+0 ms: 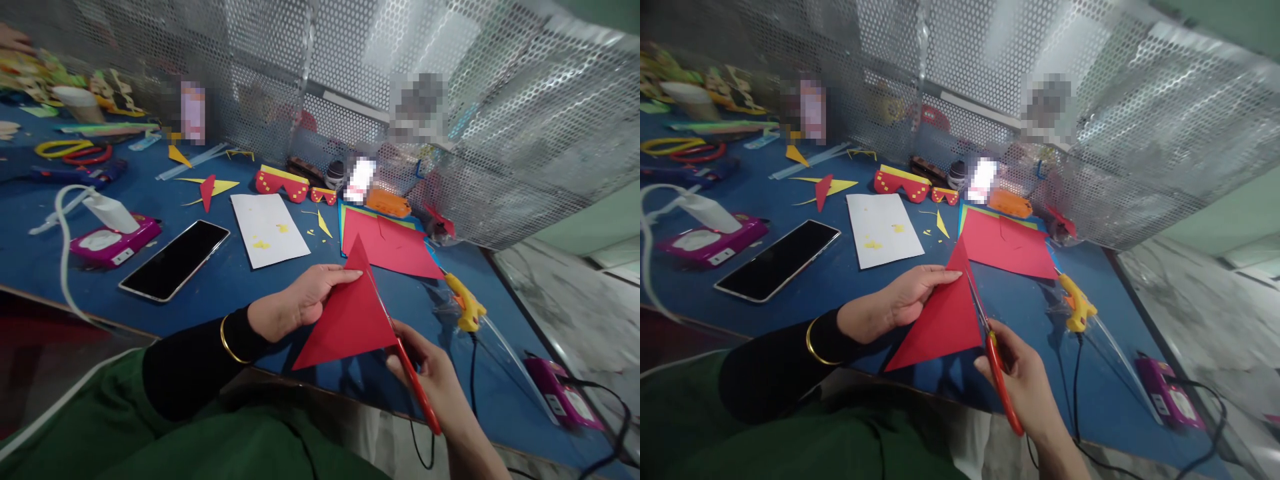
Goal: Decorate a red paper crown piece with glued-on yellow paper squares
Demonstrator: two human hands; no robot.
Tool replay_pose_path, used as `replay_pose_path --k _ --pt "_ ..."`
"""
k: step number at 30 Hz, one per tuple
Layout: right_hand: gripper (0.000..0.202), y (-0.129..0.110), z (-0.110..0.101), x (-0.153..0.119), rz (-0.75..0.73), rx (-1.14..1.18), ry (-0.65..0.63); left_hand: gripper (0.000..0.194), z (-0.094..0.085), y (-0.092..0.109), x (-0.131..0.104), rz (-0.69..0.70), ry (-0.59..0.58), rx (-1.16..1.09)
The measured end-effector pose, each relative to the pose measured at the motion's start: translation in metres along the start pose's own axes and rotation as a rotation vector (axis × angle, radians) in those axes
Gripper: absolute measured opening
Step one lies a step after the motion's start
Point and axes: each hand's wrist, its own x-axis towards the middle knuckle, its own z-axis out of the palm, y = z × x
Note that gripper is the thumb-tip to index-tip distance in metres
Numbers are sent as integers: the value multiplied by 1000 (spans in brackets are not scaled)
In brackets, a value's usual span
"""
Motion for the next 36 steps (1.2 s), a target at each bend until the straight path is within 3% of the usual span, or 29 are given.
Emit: replay_pose_path --k 12,20,29,36 --pt "55 1 9 0 -16 83 14 5 0 -4 0 -24 2 25" --pt "51 -15 11 9 -22 172 -41 6 1 -7 -3 -52 -5 69" --pt "51 -16 11 10 -31 61 -31 4 -1 -10 1 -49 13 64" --pt "44 -15 14 9 -1 138 -16 5 0 -10 0 -48 20 65"
